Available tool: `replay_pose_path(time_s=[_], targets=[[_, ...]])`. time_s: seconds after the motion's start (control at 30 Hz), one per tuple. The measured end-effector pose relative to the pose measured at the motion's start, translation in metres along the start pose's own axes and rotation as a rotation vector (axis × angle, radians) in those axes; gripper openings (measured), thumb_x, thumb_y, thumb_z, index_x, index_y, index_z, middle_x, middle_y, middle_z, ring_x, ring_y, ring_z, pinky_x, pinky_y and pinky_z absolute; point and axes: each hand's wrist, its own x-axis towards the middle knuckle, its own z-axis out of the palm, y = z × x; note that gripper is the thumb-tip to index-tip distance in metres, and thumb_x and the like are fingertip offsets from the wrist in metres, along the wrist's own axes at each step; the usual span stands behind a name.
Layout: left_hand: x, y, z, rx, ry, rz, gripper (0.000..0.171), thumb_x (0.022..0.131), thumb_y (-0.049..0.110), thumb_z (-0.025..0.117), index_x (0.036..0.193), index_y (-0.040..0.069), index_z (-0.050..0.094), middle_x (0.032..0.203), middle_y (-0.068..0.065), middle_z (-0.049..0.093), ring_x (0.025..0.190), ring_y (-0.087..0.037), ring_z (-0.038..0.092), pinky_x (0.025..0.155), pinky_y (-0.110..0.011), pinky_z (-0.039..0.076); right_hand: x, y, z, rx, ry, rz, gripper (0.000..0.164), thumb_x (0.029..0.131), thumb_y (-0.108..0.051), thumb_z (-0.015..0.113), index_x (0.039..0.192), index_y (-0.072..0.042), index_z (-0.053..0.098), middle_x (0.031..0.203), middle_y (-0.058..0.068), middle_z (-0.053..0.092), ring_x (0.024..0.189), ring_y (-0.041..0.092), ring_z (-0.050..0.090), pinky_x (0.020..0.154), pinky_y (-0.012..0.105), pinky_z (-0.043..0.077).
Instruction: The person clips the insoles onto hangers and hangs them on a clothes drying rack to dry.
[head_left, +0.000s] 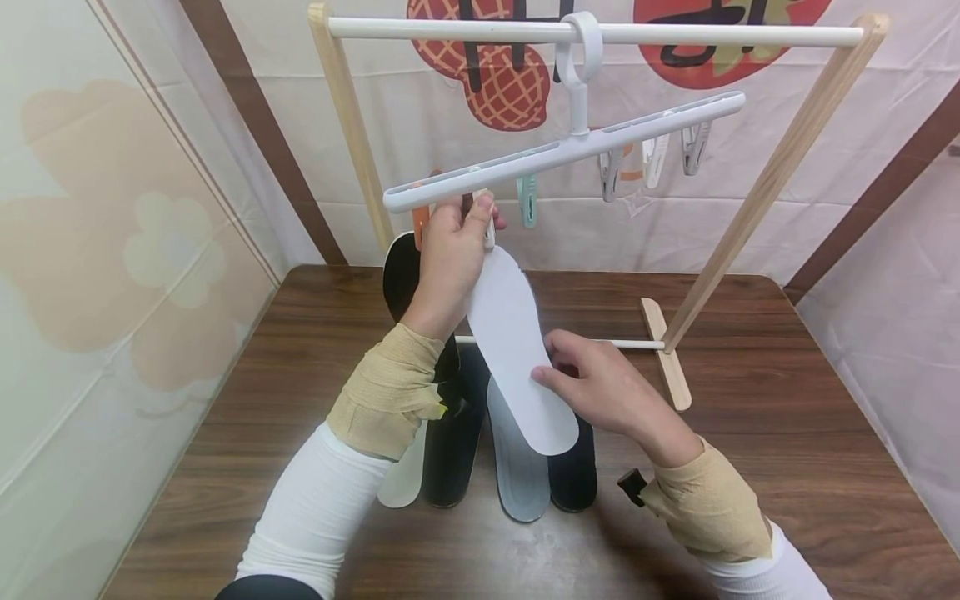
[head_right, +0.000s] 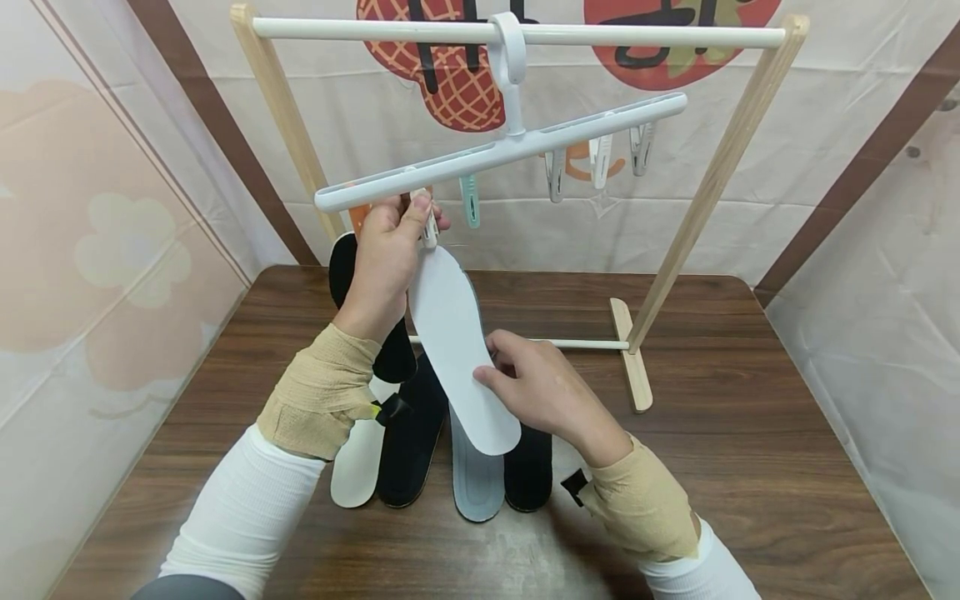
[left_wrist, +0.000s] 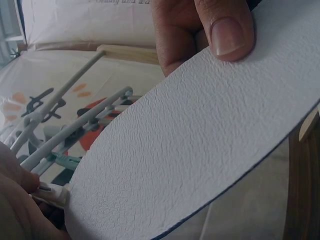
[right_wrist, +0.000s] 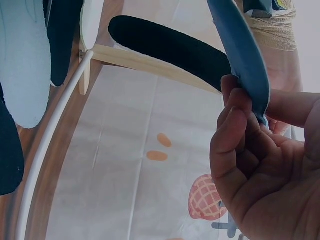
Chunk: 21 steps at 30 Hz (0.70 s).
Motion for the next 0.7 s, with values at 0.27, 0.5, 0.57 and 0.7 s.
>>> replay_pose_path(time_s=[0.27, 0.5, 0.57, 0.7], targets=[[-0.0012, 0.0006, -0.0009, 0.001, -0.005, 0.010, 0.031, 0.105, 0.024, 0.054, 0.130, 0.005, 0.055, 0.102, -0.008, 0.059, 0.102, -0.020, 0.066, 0.099, -0.032, 0.047, 0.0010, -0.0018, -0.0014, -0.006, 0.003, 0.004, 0.017, 0.095, -0.015, 0.071, 0.109, -0.009, 0.066, 0.095, 0.004, 0.074, 0.075, 0.015, 0.062, 0.065, 0.031, 0.052], [0.0002, -0.0003, 0.0013, -0.021, 0.007, 0.011, 0.029, 0.106, 0.021, 0.054, 0.130, 0.005, 0.056, 0.099, -0.007, 0.059, 0.099, -0.019, 0.065, 0.095, -0.029, 0.048, 0.0027, -0.0016, -0.0023, -0.012, 0.011, -0.010, 0.013, 0.095, -0.015, 0.070, 0.105, -0.010, 0.064, 0.087, 0.001, 0.071, 0.071, 0.015, 0.058, 0.062, 0.031, 0.049], [0.0009, -0.0003, 0.0019, -0.024, 0.013, 0.005, 0.028, 0.106, 0.020, 0.054, 0.130, 0.005, 0.056, 0.098, -0.006, 0.059, 0.098, -0.019, 0.065, 0.094, -0.029, 0.048, 0.0034, -0.0015, -0.0024, -0.013, 0.012, -0.013, 0.013, 0.095, -0.015, 0.070, 0.105, -0.010, 0.064, 0.086, 0.000, 0.071, 0.071, 0.016, 0.058, 0.062, 0.031, 0.049], [0.0024, -0.0001, 0.0029, -0.028, 0.021, -0.004, 0.026, 0.105, 0.019, 0.054, 0.127, 0.004, 0.058, 0.097, -0.006, 0.059, 0.098, -0.020, 0.065, 0.093, -0.028, 0.047, 0.0047, -0.0012, -0.0028, -0.006, 0.010, -0.015, 0.014, 0.095, -0.015, 0.070, 0.107, -0.010, 0.065, 0.089, 0.001, 0.072, 0.072, 0.017, 0.060, 0.063, 0.031, 0.050]])
